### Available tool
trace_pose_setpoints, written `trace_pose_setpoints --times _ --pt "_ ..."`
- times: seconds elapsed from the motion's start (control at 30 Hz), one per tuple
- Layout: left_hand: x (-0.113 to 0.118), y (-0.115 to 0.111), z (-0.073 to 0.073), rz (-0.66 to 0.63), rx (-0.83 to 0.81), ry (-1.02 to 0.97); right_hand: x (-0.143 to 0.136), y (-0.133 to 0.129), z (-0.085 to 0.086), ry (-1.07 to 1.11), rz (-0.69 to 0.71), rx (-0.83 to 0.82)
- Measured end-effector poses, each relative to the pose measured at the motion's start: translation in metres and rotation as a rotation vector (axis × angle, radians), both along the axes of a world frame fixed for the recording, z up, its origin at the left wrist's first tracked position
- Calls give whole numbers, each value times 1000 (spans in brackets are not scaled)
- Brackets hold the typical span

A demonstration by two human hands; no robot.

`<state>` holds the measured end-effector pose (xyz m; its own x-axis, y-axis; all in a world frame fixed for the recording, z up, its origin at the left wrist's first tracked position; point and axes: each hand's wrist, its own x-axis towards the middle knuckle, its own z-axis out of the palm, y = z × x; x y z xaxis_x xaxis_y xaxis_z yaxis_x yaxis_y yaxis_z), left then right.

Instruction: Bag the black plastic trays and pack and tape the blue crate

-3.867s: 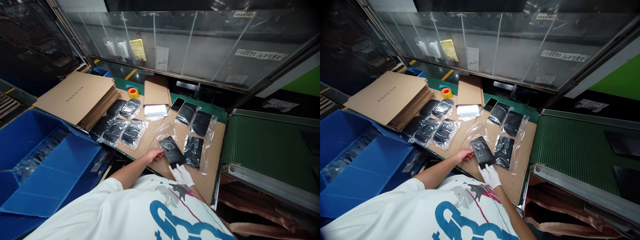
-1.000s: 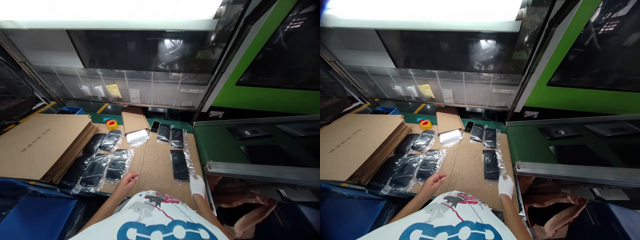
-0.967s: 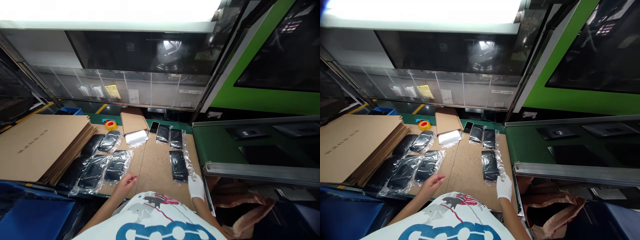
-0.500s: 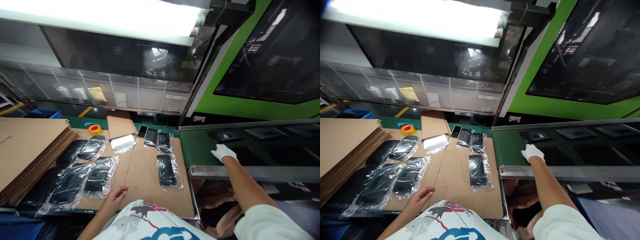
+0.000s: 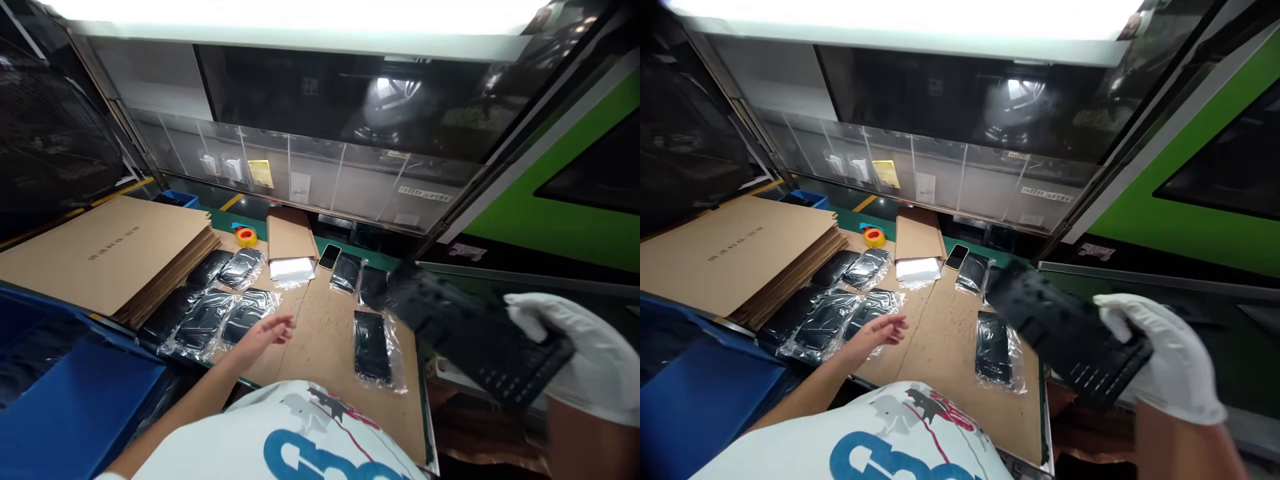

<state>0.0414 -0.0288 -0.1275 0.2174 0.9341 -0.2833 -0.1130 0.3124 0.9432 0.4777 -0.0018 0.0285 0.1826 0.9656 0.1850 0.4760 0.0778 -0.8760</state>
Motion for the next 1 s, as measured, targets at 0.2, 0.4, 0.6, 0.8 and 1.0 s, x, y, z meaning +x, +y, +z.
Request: trace_pose_setpoints --times 0.2,0.4,0.6,0.8,1.0 --pt "-27 35 73 -500 20 -357 -164 -14 -14 622 229 -44" --pt "-80 38 73 -256 -16 -197 -223 -12 -45 557 199 -172" --pt "-115 31 88 -138 780 273 -222 -33 -57 386 178 -244" --pt "-108 25 108 243 1359 548 -240 -41 -62 779 238 -30" --pt "-75 13 102 144 1018 23 -255 -25 -100 755 115 -273"
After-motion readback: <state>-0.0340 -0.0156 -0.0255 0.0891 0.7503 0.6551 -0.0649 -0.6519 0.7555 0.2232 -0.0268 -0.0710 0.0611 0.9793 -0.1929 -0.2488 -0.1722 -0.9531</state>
